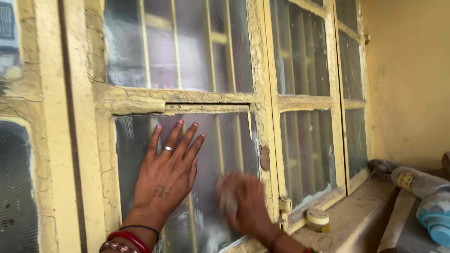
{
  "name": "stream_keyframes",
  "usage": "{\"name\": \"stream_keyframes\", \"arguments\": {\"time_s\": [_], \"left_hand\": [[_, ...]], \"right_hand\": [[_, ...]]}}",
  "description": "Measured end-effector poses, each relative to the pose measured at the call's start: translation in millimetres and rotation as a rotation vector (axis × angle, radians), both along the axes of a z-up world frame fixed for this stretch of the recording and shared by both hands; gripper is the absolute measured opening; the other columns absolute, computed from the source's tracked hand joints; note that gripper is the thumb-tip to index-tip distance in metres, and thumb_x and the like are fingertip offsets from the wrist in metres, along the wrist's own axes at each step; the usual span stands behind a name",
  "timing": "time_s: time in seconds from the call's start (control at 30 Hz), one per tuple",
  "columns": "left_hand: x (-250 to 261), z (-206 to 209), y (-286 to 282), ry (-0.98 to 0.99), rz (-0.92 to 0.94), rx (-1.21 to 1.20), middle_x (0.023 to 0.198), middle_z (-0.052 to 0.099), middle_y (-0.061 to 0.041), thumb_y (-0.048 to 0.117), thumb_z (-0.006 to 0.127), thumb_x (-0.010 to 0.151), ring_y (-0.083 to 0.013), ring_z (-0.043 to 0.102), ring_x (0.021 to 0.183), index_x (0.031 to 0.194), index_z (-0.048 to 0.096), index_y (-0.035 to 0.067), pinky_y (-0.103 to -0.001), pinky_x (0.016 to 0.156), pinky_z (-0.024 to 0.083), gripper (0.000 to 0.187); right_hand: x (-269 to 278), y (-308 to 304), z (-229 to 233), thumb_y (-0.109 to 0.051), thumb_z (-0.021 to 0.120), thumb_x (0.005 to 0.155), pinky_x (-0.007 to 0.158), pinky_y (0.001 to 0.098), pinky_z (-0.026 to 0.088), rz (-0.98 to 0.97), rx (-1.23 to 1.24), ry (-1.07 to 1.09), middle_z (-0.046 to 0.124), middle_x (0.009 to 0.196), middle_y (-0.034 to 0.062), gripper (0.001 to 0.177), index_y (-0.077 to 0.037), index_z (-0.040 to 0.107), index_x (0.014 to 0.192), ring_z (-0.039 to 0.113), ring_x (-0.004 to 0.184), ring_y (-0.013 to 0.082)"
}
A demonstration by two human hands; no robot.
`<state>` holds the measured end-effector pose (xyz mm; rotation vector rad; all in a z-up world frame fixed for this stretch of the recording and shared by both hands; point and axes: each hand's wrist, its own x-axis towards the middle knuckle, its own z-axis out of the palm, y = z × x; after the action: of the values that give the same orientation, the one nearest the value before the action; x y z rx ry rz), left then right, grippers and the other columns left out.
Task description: The person scrubs a window pane with a cloth, focusing on a specific section of the glass. They use a pink spray bottle to apply liquid to the surface and continue scrubbing with a cloth in their right hand while stabilizing the frame with their left.
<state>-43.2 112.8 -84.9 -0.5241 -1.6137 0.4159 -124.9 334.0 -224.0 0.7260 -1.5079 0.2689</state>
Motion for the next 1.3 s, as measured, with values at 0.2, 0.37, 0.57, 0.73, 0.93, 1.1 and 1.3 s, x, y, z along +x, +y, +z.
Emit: {"name": "stream_keyframes", "arguments": {"time_s": [0.2,0.37,0.57,0.73,0.93,1.1,1.3], "left_hand": [[20,9,5,-0.133,0.047,-0.011,0.162,0.034,-0.005,0.025,0.055,0.086,-0.0260,0.020,0.151,0.147,0.049,0.019,-0.055,0.120,0.006,0.062],[54,55,-5,-0.172,0.021,-0.015,0.162,0.033,-0.006,0.023,0.056,0.086,-0.0274,0.019,0.154,0.141,0.055,0.021,-0.058,0.119,0.002,0.055],[66,166,-50,0.127,0.131,0.142,0.156,0.039,-0.002,0.027,0.051,0.089,-0.0227,0.023,0.151,0.137,0.056,0.024,-0.053,0.121,0.008,0.048],[51,200,-62,0.290,0.194,0.287,0.156,0.042,-0.005,0.037,0.044,0.095,-0.0228,0.026,0.149,0.143,0.051,0.020,-0.050,0.122,0.008,0.052],[43,199,-62,0.319,0.280,0.309,0.157,0.037,-0.006,0.026,0.039,0.095,-0.0233,0.024,0.149,0.147,0.043,0.014,-0.053,0.120,0.007,0.053],[42,200,-64,0.485,0.383,0.299,0.161,0.037,-0.012,0.019,0.038,0.089,-0.0274,0.024,0.149,0.150,0.032,0.000,-0.052,0.118,0.012,0.064],[32,202,-73,0.529,0.303,0.278,0.157,0.041,-0.016,0.026,0.038,0.096,-0.0278,0.029,0.149,0.152,0.036,-0.001,-0.043,0.121,0.016,0.062]], "right_hand": [[-8,-9,-12,-0.018,0.066,0.097,0.121,0.0553,0.029,0.098,0.740,-0.169,0.058,0.144,0.0103,0.047,-0.013,0.056,0.143,0.050,0.140,0.0289],[9,0,126,-0.013,0.067,0.070,0.100,0.0512,0.036,0.023,-0.096,0.019,0.057,0.122,0.0156,0.050,-0.008,0.055,0.119,0.051,0.117,0.0362],[14,28,252,-0.022,0.057,0.081,0.103,0.0489,0.038,0.028,-0.396,-0.094,0.058,0.130,0.0128,0.055,-0.012,0.053,0.135,0.053,0.121,0.0345],[-14,26,322,-0.035,0.058,0.087,0.104,0.0578,0.034,-0.019,-0.664,-0.244,0.048,0.138,0.0127,0.064,-0.012,0.042,0.144,0.042,0.131,0.0356],[-1,-49,357,-0.035,0.059,0.086,0.106,0.0589,0.029,-0.049,-0.797,-0.132,0.046,0.139,0.0124,0.062,-0.013,0.046,0.142,0.040,0.134,0.0333],[41,-147,373,-0.034,0.063,0.084,0.109,0.0508,0.030,0.026,-0.606,0.101,0.055,0.128,0.0113,0.052,-0.013,0.054,0.131,0.049,0.128,0.0282],[76,-187,363,-0.032,0.067,0.086,0.107,0.0488,0.032,0.165,-0.326,0.192,0.058,0.130,0.0079,0.051,-0.015,0.058,0.133,0.050,0.127,0.0272]]}}
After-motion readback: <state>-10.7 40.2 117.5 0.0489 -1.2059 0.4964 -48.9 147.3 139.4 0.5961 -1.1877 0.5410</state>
